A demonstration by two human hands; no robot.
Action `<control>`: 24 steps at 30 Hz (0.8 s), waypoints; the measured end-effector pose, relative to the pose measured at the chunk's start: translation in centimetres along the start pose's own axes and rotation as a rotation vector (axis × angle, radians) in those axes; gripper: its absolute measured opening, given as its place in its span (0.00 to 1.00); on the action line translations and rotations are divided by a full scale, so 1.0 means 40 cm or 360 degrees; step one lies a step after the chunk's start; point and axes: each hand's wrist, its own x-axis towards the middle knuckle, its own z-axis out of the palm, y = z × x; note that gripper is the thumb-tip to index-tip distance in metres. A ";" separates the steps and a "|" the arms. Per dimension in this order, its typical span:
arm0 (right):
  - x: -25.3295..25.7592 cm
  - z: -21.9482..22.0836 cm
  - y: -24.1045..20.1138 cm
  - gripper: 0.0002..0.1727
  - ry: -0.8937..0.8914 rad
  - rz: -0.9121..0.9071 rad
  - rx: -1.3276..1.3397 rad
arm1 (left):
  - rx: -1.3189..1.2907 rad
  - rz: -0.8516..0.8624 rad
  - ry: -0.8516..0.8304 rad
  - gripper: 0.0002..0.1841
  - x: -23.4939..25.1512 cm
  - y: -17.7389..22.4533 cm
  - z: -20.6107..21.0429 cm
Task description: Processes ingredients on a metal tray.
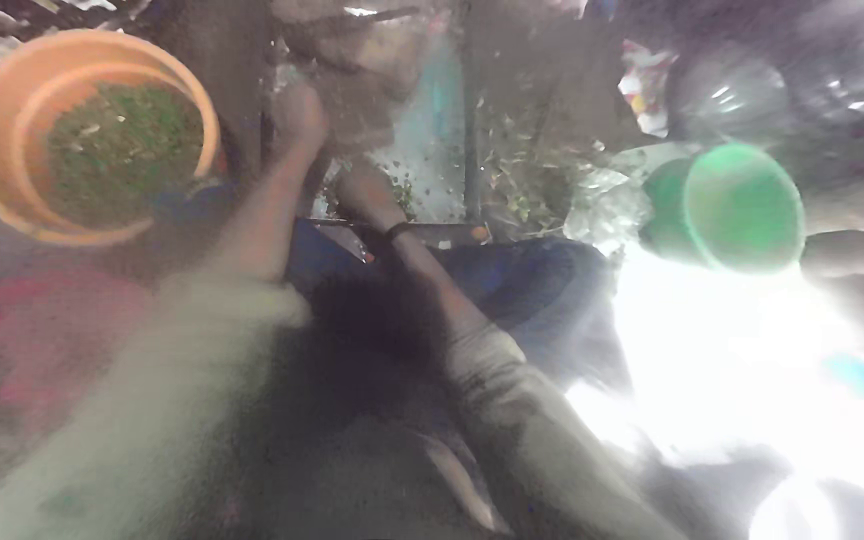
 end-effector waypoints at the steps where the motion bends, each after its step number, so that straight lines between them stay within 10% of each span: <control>1: -0.013 -0.004 -0.001 0.22 -0.0029 -0.0018 0.0027 | 0.0019 0.0003 0.0012 0.19 0.002 -0.003 0.005; 24: -0.041 -0.018 0.008 0.26 -0.0050 0.0147 0.0202 | -0.0294 -0.0082 0.0088 0.20 0.054 -0.055 0.032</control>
